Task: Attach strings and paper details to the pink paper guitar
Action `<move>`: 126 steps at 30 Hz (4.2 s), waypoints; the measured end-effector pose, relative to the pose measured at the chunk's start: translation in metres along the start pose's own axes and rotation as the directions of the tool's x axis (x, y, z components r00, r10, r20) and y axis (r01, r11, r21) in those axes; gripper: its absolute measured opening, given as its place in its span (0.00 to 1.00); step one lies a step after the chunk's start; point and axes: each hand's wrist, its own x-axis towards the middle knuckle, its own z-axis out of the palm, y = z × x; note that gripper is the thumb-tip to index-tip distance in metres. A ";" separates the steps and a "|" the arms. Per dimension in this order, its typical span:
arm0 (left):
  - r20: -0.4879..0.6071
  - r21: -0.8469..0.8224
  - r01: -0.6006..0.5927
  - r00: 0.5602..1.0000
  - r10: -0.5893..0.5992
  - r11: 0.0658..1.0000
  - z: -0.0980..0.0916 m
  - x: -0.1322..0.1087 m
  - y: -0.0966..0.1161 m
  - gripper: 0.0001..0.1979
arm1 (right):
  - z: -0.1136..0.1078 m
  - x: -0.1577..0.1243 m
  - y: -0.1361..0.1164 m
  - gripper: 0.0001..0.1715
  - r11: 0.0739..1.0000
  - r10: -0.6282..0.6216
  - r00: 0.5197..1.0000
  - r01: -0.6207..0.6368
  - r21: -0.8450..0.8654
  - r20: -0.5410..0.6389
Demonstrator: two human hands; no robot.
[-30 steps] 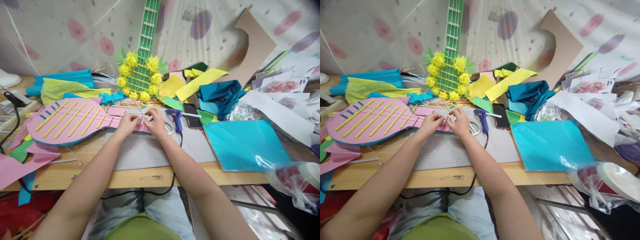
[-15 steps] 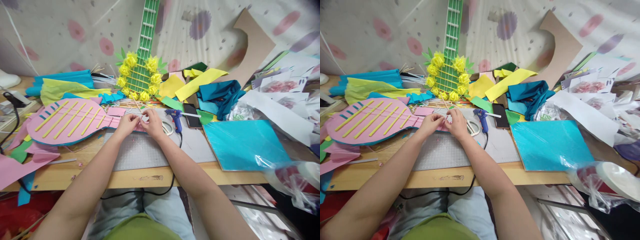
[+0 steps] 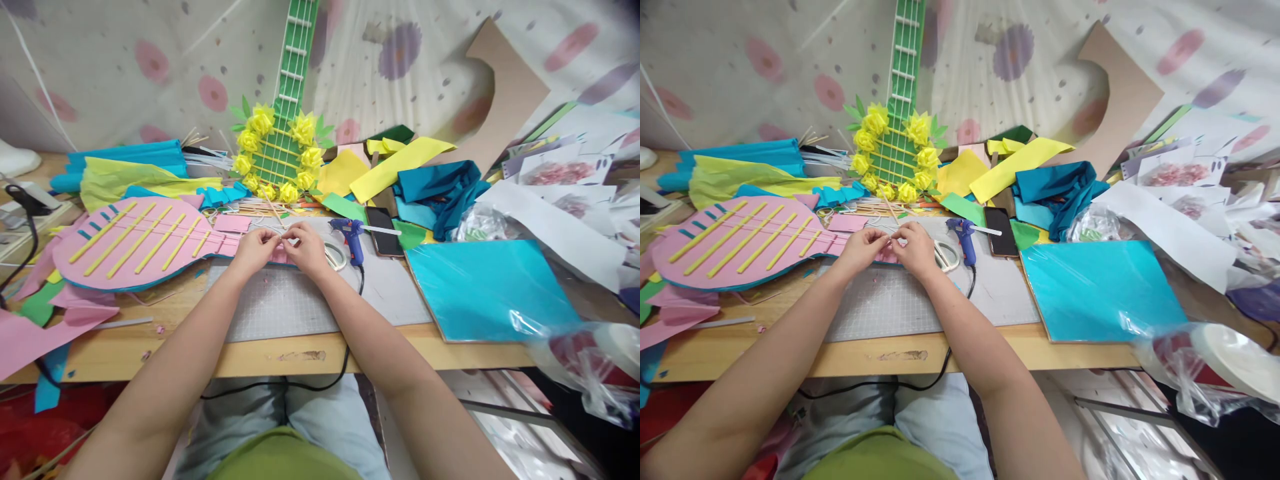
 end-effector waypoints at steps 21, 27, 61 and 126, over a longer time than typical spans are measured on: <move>0.029 0.176 -0.039 0.999 0.034 0.984 0.000 -0.004 0.005 0.12 | -0.011 -0.002 0.001 0.07 0.988 -0.090 0.991 0.102 -0.113 0.104; 0.025 0.207 -0.043 0.999 0.038 0.977 0.000 -0.006 0.007 0.11 | -0.004 -0.001 0.003 0.04 0.999 -0.013 0.996 0.017 -0.041 0.084; -0.140 0.372 -0.205 0.952 0.273 0.905 -0.004 -0.012 0.020 0.10 | -0.019 0.003 0.005 0.06 0.996 0.089 0.969 -0.082 -0.040 0.229; 0.083 0.514 -0.353 0.928 0.364 0.782 0.003 -0.023 0.031 0.05 | -0.025 0.006 0.003 0.06 0.519 0.320 0.803 -0.592 0.616 0.502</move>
